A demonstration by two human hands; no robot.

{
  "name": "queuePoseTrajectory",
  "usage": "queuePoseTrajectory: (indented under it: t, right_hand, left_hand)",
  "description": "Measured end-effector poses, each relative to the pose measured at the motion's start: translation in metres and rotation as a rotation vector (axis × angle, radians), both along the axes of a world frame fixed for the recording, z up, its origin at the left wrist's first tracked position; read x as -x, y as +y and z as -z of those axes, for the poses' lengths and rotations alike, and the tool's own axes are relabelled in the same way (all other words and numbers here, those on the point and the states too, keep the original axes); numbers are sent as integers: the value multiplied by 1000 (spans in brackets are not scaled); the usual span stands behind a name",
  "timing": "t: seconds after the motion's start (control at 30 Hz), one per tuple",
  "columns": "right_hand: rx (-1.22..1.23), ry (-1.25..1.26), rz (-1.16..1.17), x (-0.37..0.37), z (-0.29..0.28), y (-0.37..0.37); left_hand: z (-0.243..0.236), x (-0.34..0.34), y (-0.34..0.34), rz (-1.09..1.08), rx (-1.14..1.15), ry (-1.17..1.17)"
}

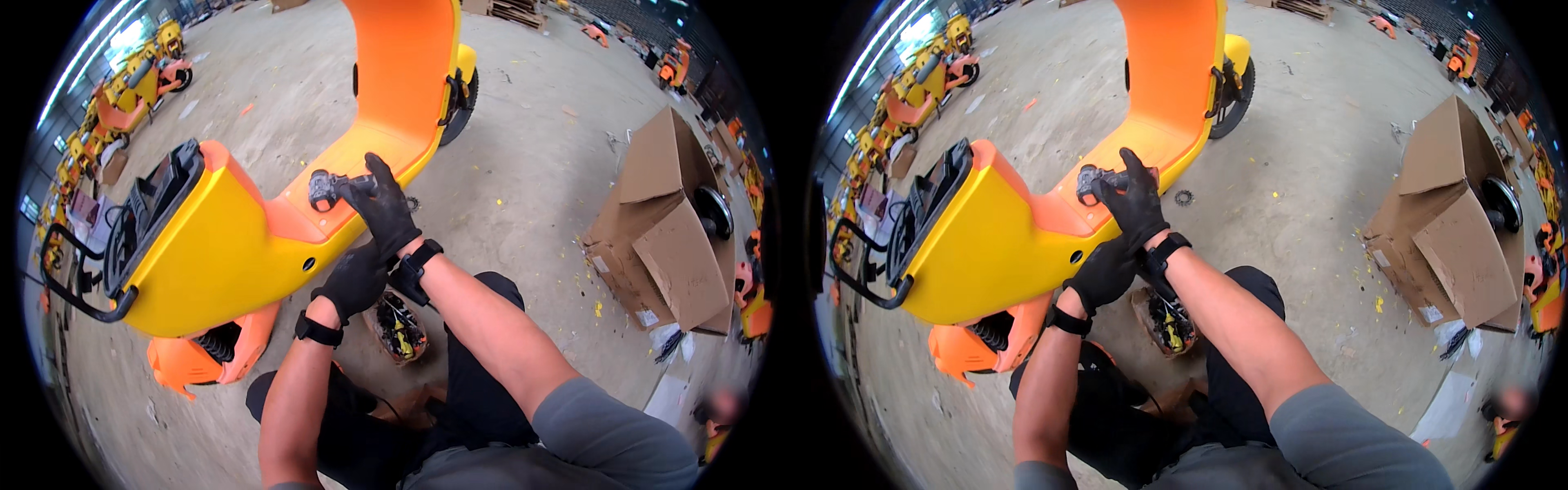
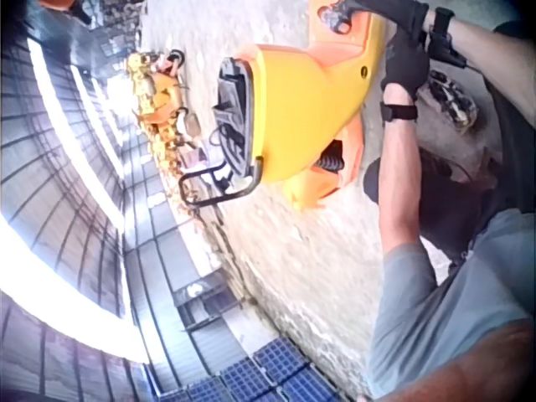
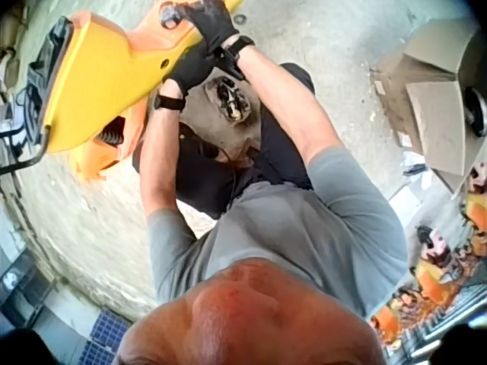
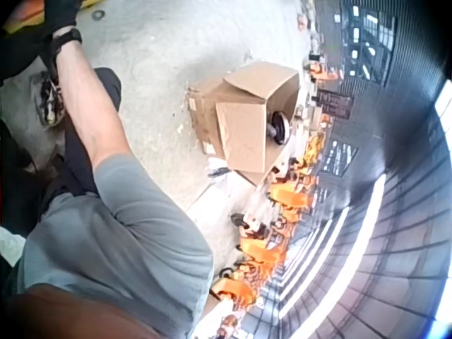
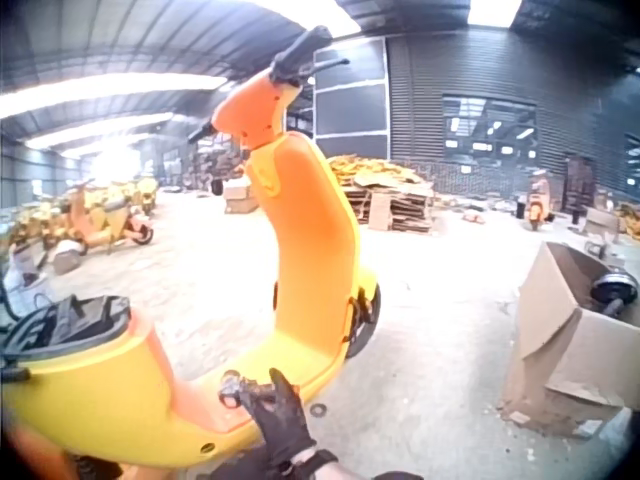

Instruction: The person unscrews and removes a small component from a yellow motorcycle frame, using a screwdriver to detach a cable and inspect the internal connector.

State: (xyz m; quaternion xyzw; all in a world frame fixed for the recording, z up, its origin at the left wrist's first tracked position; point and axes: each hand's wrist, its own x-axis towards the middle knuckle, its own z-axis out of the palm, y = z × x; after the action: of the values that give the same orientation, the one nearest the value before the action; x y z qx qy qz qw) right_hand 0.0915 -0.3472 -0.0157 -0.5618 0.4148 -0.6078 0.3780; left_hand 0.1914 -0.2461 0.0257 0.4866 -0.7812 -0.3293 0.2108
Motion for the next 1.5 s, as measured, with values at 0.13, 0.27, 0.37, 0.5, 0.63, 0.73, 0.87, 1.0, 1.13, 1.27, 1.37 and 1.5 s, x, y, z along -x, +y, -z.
queuePoseTrajectory:
  t: [0.13, 0.27, 0.37, 0.5, 0.63, 0.73, 0.87, 1.0, 1.13, 1.27, 1.37, 1.5]
  right_hand:
    - [243, 330, 39, 3, -21, 12]
    - [356, 363, 58, 13, -18, 4]
    - [348, 395, 68, 16, -21, 1]
    - [375, 483, 163, 12, -21, 3]
    - [278, 393, 121, 12, -19, 1]
    - [316, 536, 149, 18, -20, 2]
    - [110, 145, -118, 13, -17, 2]
    - [180, 301, -14, 16, 11, -16]
    - [114, 516, 50, 17, -11, 0]
    - [40, 486, 56, 22, -8, 2]
    - [23, 484, 81, 20, -8, 0]
    - [-118, 321, 22, 16, -15, 9]
  left_hand:
    - [10, -7, 9, 46, 175, 16]
    - [-1, 9, 11, -25, 119, -28]
    - [-20, 20, 18, -118, -10, -115]
    - [-22, 18, 22, -177, -15, -77]
    - [-25, 15, 26, -153, 15, -83]
    - [-23, 16, 26, -174, 69, -103]
    - [-26, 20, 28, -142, 118, -102]
    - [-14, 18, 27, -76, 309, 42]
    - [-25, 15, 27, -84, 257, -17]
    - [-35, 23, 26, -190, 198, -21]
    - [-27, 25, 25, -218, 162, 59]
    - [-5, 23, 23, -214, 142, 134]
